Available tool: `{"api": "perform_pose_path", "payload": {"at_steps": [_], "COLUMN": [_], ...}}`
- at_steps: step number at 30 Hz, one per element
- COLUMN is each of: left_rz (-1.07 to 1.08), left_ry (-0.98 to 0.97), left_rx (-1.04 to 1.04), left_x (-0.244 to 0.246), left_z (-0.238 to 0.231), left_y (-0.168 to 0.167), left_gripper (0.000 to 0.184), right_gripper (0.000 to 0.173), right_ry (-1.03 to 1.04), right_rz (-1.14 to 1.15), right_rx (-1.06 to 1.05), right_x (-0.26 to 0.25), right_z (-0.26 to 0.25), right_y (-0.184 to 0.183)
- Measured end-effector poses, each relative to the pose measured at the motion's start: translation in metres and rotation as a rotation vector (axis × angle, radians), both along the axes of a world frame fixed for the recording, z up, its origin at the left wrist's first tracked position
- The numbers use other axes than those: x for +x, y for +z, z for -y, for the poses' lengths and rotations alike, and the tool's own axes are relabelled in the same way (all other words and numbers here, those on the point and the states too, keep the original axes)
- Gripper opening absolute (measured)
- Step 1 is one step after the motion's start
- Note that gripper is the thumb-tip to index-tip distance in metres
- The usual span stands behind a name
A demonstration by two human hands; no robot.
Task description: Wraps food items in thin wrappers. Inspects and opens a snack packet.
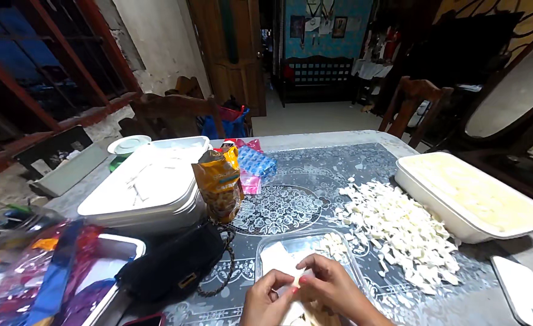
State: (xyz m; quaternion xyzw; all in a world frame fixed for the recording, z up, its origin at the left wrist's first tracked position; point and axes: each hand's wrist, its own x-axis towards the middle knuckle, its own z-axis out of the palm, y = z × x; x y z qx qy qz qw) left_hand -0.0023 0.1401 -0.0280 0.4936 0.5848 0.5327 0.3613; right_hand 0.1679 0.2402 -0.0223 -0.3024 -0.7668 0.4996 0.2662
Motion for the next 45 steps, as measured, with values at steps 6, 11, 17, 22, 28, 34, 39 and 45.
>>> {"api": "perform_pose_path", "payload": {"at_steps": [6, 11, 17, 22, 28, 34, 39, 45], "left_rz": [0.282, 0.464, 0.317, -0.129, -0.813, -0.889, -0.882, -0.872], "left_ry": [-0.011, 0.093, -0.089, 0.004, -0.334, -0.238, -0.21, -0.207], "left_rx": [-0.105, -0.063, 0.031, 0.008, -0.149, -0.07, 0.005, -0.07], "left_x": [-0.009, -0.004, -0.009, -0.012, 0.005, 0.015, 0.01, 0.012], "left_z": [-0.003, -0.007, -0.006, -0.004, 0.011, 0.018, 0.016, 0.016], "left_y": [0.012, 0.007, 0.01, 0.013, 0.008, -0.002, -0.005, -0.003], "left_gripper": [0.015, 0.028, 0.02, 0.008, 0.023, 0.02, 0.02, 0.02], "right_gripper": [0.019, 0.016, 0.018, 0.01, 0.01, 0.01, 0.016, 0.013], "right_ry": [-0.027, 0.191, 0.045, 0.058, -0.609, -0.449, -0.017, 0.023], "right_rz": [0.156, -0.041, -0.098, -0.046, 0.29, 0.549, 0.462, 0.47], "right_rx": [0.1, 0.165, 0.166, 1.018, 1.283, 0.752, 0.537, 0.505], "right_x": [0.002, -0.003, 0.001, -0.011, 0.019, 0.04, 0.014, 0.004], "right_z": [-0.004, 0.009, -0.003, 0.013, -0.033, -0.052, -0.036, -0.027], "right_y": [0.004, -0.004, -0.005, -0.017, 0.007, 0.017, -0.007, -0.01]}}
